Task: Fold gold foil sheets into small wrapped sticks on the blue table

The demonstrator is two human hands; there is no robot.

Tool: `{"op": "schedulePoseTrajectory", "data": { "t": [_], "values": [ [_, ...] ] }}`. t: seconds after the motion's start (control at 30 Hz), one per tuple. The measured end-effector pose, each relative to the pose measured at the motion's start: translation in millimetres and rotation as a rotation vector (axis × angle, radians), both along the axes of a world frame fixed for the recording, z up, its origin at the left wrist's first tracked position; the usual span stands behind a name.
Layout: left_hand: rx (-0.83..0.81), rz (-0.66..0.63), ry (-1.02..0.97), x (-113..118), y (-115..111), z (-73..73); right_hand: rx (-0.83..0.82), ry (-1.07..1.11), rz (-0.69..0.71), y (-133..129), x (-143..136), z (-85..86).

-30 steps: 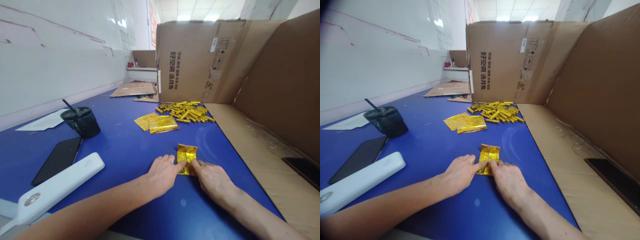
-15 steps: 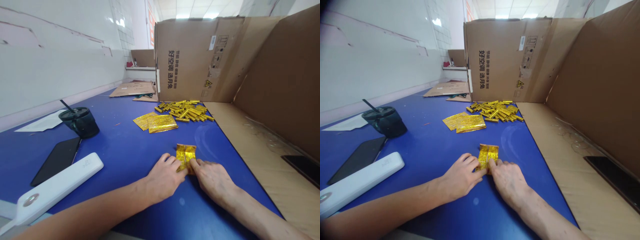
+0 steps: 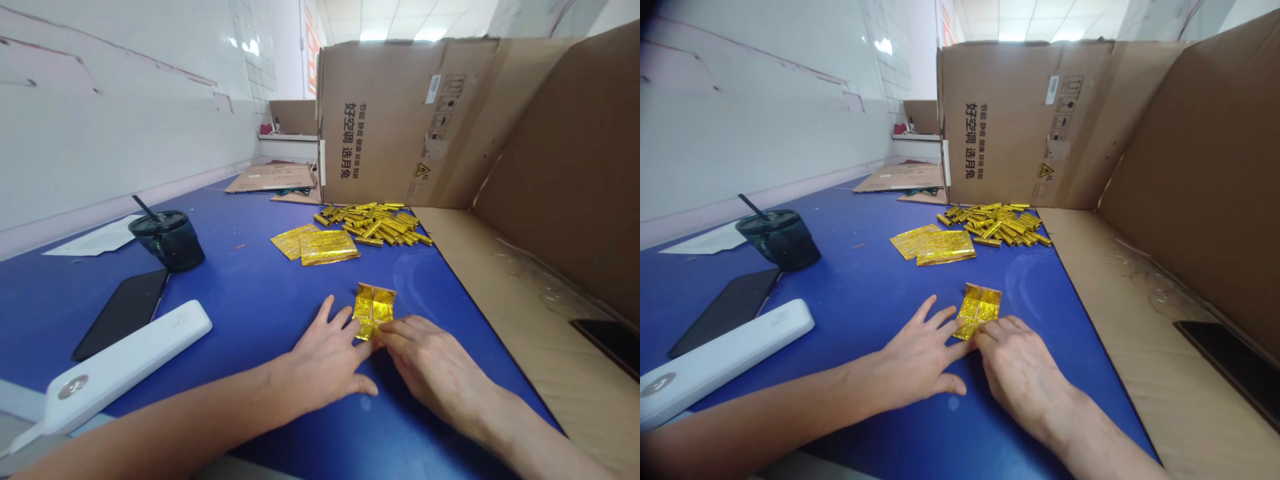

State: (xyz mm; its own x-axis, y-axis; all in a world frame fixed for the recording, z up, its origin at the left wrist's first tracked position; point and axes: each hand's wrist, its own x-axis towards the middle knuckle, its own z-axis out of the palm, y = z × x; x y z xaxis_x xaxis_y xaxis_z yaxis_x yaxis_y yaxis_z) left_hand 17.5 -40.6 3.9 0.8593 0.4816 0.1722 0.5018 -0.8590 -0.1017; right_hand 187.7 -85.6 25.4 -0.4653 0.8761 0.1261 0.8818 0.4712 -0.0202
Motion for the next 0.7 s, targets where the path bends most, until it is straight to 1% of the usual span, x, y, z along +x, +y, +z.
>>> {"op": "schedulePoseTrajectory", "data": {
  "t": [0.03,0.1,0.2,0.27,0.4,0.53,0.6,0.7],
  "values": [
    [-0.004,0.000,0.008,-2,3,0.3,0.001,0.026,0.043,-2,-1,-0.1],
    [-0.027,-0.012,0.031,-7,11,1.0,-0.019,0.044,0.074,-4,-4,-1.7],
    [-0.112,-0.032,0.063,-17,21,2.1,-0.089,0.031,0.056,-4,-9,-6.9],
    [-0.174,-0.033,0.079,-22,26,2.3,-0.105,0.004,0.045,-4,-12,-10.8],
    [-0.267,-0.033,0.089,-29,30,0.2,-0.096,-0.072,0.053,-7,-18,-18.0],
    [-0.317,-0.045,0.084,-32,31,-3.5,-0.089,-0.156,0.053,-11,-22,-22.7],
    [-0.331,-0.048,0.081,-34,32,-5.1,-0.099,-0.190,0.056,-13,-24,-22.3],
    [-0.345,-0.055,0.080,-36,33,-6.2,-0.136,-0.206,0.074,-14,-26,-17.2]
  ]
}}
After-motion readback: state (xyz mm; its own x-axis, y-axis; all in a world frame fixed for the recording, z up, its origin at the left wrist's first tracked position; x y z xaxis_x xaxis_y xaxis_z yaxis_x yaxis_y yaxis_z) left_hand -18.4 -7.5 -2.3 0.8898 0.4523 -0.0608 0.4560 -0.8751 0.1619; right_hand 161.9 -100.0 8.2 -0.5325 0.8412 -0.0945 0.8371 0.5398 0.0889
